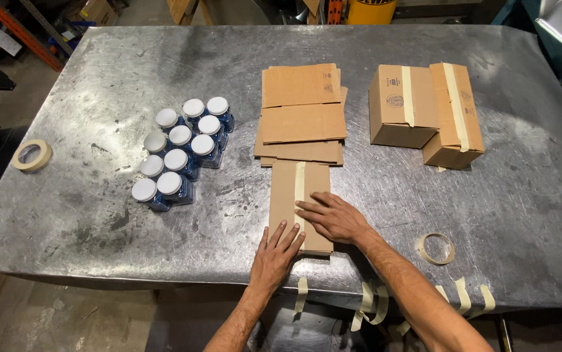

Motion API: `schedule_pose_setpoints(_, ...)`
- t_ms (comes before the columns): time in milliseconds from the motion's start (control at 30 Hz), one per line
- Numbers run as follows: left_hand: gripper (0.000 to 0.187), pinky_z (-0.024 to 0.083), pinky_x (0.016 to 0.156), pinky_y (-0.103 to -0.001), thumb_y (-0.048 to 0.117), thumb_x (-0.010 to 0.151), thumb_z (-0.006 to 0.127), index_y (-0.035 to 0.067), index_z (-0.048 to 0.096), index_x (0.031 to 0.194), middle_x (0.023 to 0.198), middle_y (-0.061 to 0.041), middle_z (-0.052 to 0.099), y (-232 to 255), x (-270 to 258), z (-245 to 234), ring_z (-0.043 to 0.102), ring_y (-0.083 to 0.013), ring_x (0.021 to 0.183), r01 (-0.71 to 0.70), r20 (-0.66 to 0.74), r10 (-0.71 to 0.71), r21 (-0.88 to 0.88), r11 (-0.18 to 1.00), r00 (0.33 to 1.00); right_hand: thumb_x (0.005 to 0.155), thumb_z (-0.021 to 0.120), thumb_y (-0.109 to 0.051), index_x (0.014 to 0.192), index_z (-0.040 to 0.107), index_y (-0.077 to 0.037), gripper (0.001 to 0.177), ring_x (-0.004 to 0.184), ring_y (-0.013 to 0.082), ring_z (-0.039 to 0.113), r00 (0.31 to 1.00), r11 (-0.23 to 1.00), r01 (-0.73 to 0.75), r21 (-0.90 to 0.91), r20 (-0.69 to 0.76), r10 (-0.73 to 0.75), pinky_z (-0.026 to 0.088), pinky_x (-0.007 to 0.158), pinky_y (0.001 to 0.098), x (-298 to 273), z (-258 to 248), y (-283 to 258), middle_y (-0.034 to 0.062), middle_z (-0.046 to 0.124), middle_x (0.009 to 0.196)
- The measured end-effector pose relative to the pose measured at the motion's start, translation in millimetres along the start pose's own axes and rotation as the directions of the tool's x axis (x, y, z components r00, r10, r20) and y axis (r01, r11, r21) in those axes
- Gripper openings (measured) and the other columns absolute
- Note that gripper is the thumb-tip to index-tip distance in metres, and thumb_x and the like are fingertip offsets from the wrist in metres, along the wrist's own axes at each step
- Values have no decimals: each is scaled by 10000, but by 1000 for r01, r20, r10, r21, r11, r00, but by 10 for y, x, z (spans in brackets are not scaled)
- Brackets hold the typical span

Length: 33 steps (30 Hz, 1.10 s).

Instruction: The person assembles cardboard boxes, places a container inside one of the boxes, and secures the boxes with tape on a metal workbench.

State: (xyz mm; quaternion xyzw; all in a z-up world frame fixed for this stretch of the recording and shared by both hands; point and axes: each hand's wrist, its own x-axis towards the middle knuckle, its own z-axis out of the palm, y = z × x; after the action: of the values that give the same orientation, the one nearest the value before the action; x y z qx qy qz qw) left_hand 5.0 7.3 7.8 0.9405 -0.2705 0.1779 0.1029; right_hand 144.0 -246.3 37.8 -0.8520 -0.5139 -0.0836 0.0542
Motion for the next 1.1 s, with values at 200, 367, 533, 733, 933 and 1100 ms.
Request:
schedule_pose_setpoints(200,548,401,1219,-656,413,1052,746,204,618,1542,1607,-22,639,14,38,-6,498,-367,1556,10,-102,-15,-47,999,995,1157,303,-518,1735,348,-212,656,1634,340,307,944,945,-318,75,118,309,288,1303,485,309,-126,48,-21,387,1782)
schedule_pose_setpoints(367,614,406,1221,-675,391,1018,807,200,591,1561,1582,-37,663,23,37,65,539,-387,1523,-4,-162,1,-16,1000,987,1138,392,-528,1719,387,-184,675,1588,361,391,911,910,-413,-42,-13,413,380,1246,487,522,113,201,-24,419,1769)
schedule_pose_setpoints(533,566,419,1210,-678,363,1005,844,196,648,1510,1554,-32,683,26,60,22,562,-385,1503,-7,-206,-3,-44,999,979,1117,380,-565,1722,400,-224,694,1507,337,479,859,855,-512,-84,-32,511,398,1180,485,706,214,310,-22,508,1711)
schedule_pose_setpoints(733,668,411,1210,-691,333,932,921,189,644,1522,1544,-38,697,-4,9,117,562,-385,1501,-13,-205,-8,-101,995,979,1043,442,-558,1556,550,-232,618,1333,346,557,742,734,-666,135,218,634,320,1128,578,982,-103,373,9,669,1547)
schedule_pose_setpoints(933,741,425,1206,-695,338,900,966,190,621,1539,1561,-28,685,-60,-9,185,565,-390,1505,-46,-224,21,-105,993,974,1066,408,-558,1572,555,-224,624,1507,324,435,735,696,-678,235,242,634,248,1272,560,959,-13,358,56,654,1541)
schedule_pose_setpoints(1100,686,353,1240,-726,178,968,871,163,578,1589,1587,-84,665,-42,22,126,527,-424,1531,-37,-189,4,-168,985,982,1058,379,-746,1776,182,-197,925,1704,389,31,743,726,-668,163,88,664,12,1347,609,645,178,60,161,93,1855)
